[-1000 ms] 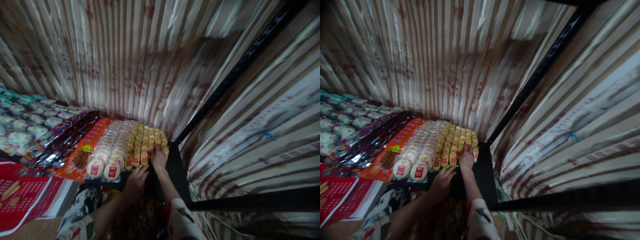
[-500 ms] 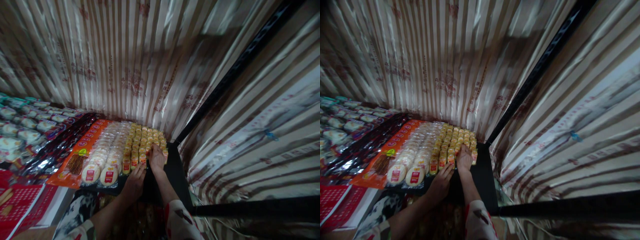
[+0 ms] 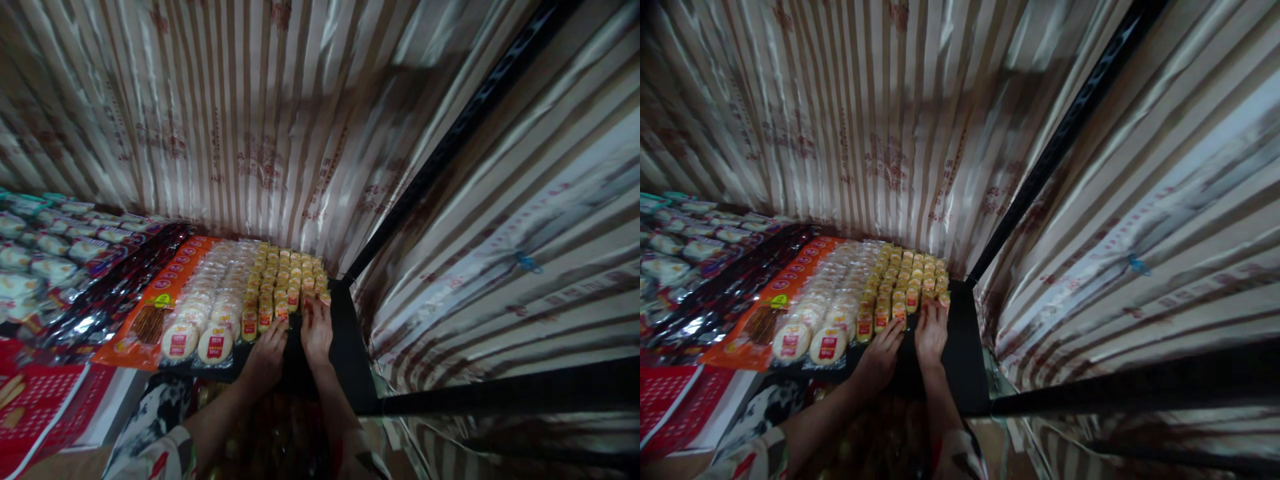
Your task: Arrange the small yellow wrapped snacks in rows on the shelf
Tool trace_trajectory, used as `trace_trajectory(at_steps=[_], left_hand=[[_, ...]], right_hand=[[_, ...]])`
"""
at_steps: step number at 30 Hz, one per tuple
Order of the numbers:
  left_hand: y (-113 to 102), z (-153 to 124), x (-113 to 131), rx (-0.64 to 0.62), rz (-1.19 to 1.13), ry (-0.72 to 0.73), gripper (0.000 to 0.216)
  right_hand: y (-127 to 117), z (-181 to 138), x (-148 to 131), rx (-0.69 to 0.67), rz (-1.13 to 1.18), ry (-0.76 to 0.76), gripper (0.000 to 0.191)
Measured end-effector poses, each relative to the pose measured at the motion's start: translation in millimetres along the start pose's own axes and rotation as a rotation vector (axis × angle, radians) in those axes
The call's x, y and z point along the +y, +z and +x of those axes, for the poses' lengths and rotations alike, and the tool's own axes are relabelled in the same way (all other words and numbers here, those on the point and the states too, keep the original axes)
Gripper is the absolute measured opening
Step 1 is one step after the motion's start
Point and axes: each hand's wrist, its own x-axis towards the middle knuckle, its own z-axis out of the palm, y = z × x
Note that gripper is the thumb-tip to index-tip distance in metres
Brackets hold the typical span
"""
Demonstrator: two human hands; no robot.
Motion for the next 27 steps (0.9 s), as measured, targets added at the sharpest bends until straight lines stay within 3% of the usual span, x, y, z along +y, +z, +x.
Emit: trace_trajectory(at_steps=[7, 16, 27], left_hand=[[0.9, -0.7, 1.0, -0.012, 0.103, 0.007, 0.045], [1.7, 1.0, 3.6, -0.042, 0.161, -0.017, 0.045], [1.8, 2.5, 4.8, -0.087, 0.143, -0.071, 0.044]], right_hand=[[-2.3, -32.4, 17.9, -0.109, -0.041, -0.021, 0.041], [19.9, -29.8, 20.9, -0.058, -0.088, -0.008, 0.045], [24.7, -25.8, 23.5, -0.063, -0.018, -0.023, 0.045]])
